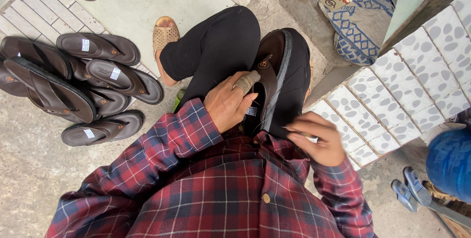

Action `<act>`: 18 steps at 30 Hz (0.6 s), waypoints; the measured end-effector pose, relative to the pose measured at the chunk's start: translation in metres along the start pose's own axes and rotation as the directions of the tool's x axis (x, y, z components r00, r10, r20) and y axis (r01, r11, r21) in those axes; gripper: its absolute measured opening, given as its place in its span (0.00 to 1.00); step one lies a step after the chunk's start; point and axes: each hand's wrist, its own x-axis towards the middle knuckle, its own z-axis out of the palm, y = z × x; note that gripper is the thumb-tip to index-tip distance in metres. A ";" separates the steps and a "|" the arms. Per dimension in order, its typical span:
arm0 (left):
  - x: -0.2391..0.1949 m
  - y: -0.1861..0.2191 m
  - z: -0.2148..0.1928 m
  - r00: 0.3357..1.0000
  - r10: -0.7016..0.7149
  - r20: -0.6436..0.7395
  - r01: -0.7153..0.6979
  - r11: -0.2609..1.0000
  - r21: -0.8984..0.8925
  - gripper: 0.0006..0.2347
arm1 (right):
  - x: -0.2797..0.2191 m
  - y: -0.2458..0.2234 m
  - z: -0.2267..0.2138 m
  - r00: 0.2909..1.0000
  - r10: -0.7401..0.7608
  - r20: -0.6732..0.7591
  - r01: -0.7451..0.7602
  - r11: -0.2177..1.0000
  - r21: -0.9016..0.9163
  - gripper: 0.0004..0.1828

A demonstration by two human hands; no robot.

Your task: The person sits on a low stool and sews the sole of a brown sandal using a needle and thread. They repeatedly push the needle through the sandal's edge and pull the thread tight while holding the sandal steady with their other hand.

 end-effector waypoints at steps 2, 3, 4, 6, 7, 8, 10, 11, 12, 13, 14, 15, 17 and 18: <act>0.001 0.005 -0.003 1.000 0.016 -0.014 -0.016 0.999 0.033 0.16 | -0.021 0.020 -0.020 0.999 0.012 -0.046 -0.004 0.984 0.179 0.09; -0.001 0.003 -0.002 1.000 0.016 -0.015 -0.015 0.999 0.032 0.16 | -0.013 0.011 -0.020 0.999 0.013 -0.045 -0.004 0.984 0.179 0.09; -0.003 0.002 -0.001 0.999 0.022 -0.023 -0.022 0.999 0.037 0.16 | -0.006 0.002 -0.019 0.999 0.023 -0.037 -0.024 1.000 -0.017 0.10; -0.004 0.000 0.002 0.999 0.034 -0.031 -0.033 0.999 0.038 0.16 | 0.002 -0.007 -0.015 0.999 0.036 -0.035 -0.042 0.975 -0.217 0.11; -0.004 -0.002 0.004 0.998 0.049 -0.040 -0.047 0.998 0.042 0.15 | 0.003 -0.007 -0.010 0.999 0.045 -0.004 -0.044 0.927 -0.371 0.09; -0.004 -0.003 0.005 0.997 0.058 -0.053 -0.056 0.997 0.051 0.14 | 0.006 -0.006 -0.005 0.998 0.056 0.032 -0.032 0.857 -0.514 0.08; -0.006 -0.004 0.007 0.995 0.060 -0.078 -0.056 0.997 0.054 0.15 | 0.007 -0.007 0.001 0.998 0.057 0.028 -0.032 0.828 -0.560 0.08; -0.008 -0.004 0.007 0.993 0.062 -0.098 -0.057 0.997 0.056 0.16 | 0.008 -0.007 0.005 0.998 0.061 0.022 -0.036 0.797 -0.603 0.07; -0.009 -0.005 0.007 0.993 0.058 -0.098 -0.053 0.997 0.059 0.16 | 0.007 -0.005 0.007 0.998 0.060 0.025 -0.033 0.799 -0.600 0.07; -0.010 -0.006 0.008 0.993 0.062 -0.099 -0.056 0.997 0.062 0.16 | 0.007 -0.002 0.008 0.997 0.067 0.027 -0.037 0.788 -0.615 0.08; -0.010 -0.006 0.010 0.993 0.069 -0.096 -0.063 0.996 0.058 0.16 | 0.004 0.000 0.008 0.997 0.079 0.024 -0.046 0.773 -0.633 0.08; -0.011 -0.008 0.011 0.993 0.069 -0.094 -0.064 0.997 0.054 0.16 | 0.004 0.000 0.008 0.996 0.083 0.022 -0.050 0.771 -0.634 0.08; -0.013 -0.012 0.012 0.997 0.061 -0.043 -0.060 0.997 0.044 0.14 | 0.006 -0.001 0.009 0.995 0.092 0.026 -0.057 0.793 -0.607 0.07; -0.012 -0.011 0.011 0.997 0.062 -0.043 -0.060 0.997 0.045 0.14 | 0.010 -0.004 0.008 0.995 0.091 0.026 -0.057 0.793 -0.607 0.07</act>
